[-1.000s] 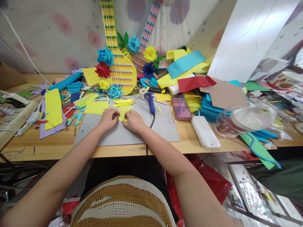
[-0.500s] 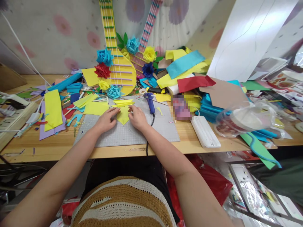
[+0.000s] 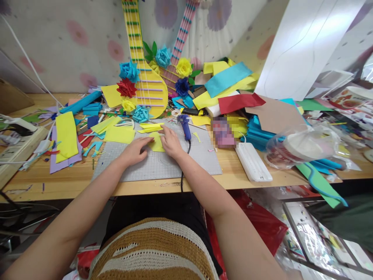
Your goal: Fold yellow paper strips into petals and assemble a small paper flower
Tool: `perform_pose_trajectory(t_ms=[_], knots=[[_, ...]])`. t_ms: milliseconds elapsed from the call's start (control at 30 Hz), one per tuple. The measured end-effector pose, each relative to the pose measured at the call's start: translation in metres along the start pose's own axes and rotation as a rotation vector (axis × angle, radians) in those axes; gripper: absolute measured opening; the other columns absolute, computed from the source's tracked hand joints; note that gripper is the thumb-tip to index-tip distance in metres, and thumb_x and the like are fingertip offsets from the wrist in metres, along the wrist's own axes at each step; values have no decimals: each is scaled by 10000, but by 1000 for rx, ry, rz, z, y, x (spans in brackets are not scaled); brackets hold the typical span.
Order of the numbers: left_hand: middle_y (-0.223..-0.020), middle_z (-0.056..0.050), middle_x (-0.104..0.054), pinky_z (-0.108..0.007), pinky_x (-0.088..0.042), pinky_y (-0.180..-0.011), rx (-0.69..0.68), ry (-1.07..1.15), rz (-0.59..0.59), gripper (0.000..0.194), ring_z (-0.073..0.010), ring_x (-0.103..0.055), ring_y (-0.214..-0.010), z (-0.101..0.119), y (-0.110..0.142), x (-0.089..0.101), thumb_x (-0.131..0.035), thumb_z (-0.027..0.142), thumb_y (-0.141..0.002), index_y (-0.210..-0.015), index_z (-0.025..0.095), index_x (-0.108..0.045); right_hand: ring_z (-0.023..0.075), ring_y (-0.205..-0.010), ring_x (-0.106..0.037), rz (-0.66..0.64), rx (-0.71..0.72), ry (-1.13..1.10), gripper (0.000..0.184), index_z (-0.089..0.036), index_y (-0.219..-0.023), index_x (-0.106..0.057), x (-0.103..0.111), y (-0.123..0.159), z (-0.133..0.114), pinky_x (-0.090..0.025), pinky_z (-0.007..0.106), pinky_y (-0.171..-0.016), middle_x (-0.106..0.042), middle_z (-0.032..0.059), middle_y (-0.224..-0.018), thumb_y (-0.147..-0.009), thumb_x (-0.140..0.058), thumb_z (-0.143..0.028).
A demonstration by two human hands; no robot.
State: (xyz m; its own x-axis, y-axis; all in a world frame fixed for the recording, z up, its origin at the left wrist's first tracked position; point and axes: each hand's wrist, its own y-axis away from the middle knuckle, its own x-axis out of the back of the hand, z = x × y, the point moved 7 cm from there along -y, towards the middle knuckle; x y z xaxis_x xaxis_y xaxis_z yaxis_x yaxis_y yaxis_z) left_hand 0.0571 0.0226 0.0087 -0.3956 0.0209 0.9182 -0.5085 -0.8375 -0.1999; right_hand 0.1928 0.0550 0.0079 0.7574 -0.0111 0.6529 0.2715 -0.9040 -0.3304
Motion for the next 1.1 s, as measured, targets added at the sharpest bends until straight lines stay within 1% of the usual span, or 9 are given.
perform_pose_trajectory(t_ms=[167,333,433,533,633,800,900,1000,1100], knots=[[-1157,-105,-609,-405,-363,-960,131,-210,76,473,-253,-517,-1088,-8,1,5,-457,271,-768,-1224,158,-515,223,-1126,-465,97,-47,-50,494,-140,-1248,-407,13,3,3,-333,405,-983,-653,65,-1026,-760,-342,-95],[-1057,-90,-636,-424,-345,-890,108,-267,110,403,-275,-491,-1036,6,3,7,-479,296,-777,-1162,200,-552,229,-1049,-474,-7,132,65,404,-151,-1145,-504,6,9,-21,-358,389,-938,-617,87,-1061,-755,-401,-128],[-1022,-106,-622,-424,-344,-864,123,-278,126,388,-285,-483,-1016,10,2,6,-475,310,-781,-1137,187,-564,255,-1135,-396,41,209,177,450,-146,-1180,-491,8,14,-35,-308,413,-971,-528,118,-1199,-731,-460,-157],[-1006,-116,-608,-424,-353,-844,156,-279,120,391,-289,-490,-991,9,0,3,-472,331,-785,-1134,178,-558,257,-1112,-405,-33,256,222,493,-161,-1231,-457,-1,18,-41,-304,410,-948,-532,111,-1194,-740,-481,-185],[-950,-103,-616,-416,-370,-831,211,-218,138,389,-279,-513,-951,1,-1,3,-494,345,-773,-1115,171,-557,256,-1017,-448,-159,271,287,448,-157,-1213,-476,-17,18,-40,-323,398,-886,-605,99,-1081,-769,-498,-217],[-806,-37,-626,-339,-438,-752,310,124,203,406,-185,-563,-777,-20,0,4,-473,277,-777,-1166,165,-504,244,-983,-456,-195,269,391,307,-172,-1116,-544,-29,13,-38,-310,379,-846,-648,95,-986,-854,-386,-146],[-935,-42,-644,-329,-452,-812,227,213,222,450,-171,-563,-858,-23,1,9,-482,231,-751,-1197,177,-489,238,-962,-466,-192,240,392,290,-184,-1078,-564,-26,11,-33,-309,372,-833,-657,81,-954,-853,-390,-127],[-1054,-39,-643,-363,-410,-936,101,153,153,510,-195,-525,-1013,-21,4,12,-505,182,-704,-1214,201,-507,237,-954,-476,-176,185,388,302,-183,-1075,-573,-19,9,-24,-314,364,-819,-662,71,-944,-828,-419,-102],[-1080,-51,-635,-371,-402,-968,85,103,109,485,-212,-502,-1066,-25,7,14,-517,192,-699,-1183,197,-556,234,-953,-480,-151,153,379,316,-174,-1080,-575,-12,9,-18,-320,362,-818,-661,71,-941,-814,-427,-92]])
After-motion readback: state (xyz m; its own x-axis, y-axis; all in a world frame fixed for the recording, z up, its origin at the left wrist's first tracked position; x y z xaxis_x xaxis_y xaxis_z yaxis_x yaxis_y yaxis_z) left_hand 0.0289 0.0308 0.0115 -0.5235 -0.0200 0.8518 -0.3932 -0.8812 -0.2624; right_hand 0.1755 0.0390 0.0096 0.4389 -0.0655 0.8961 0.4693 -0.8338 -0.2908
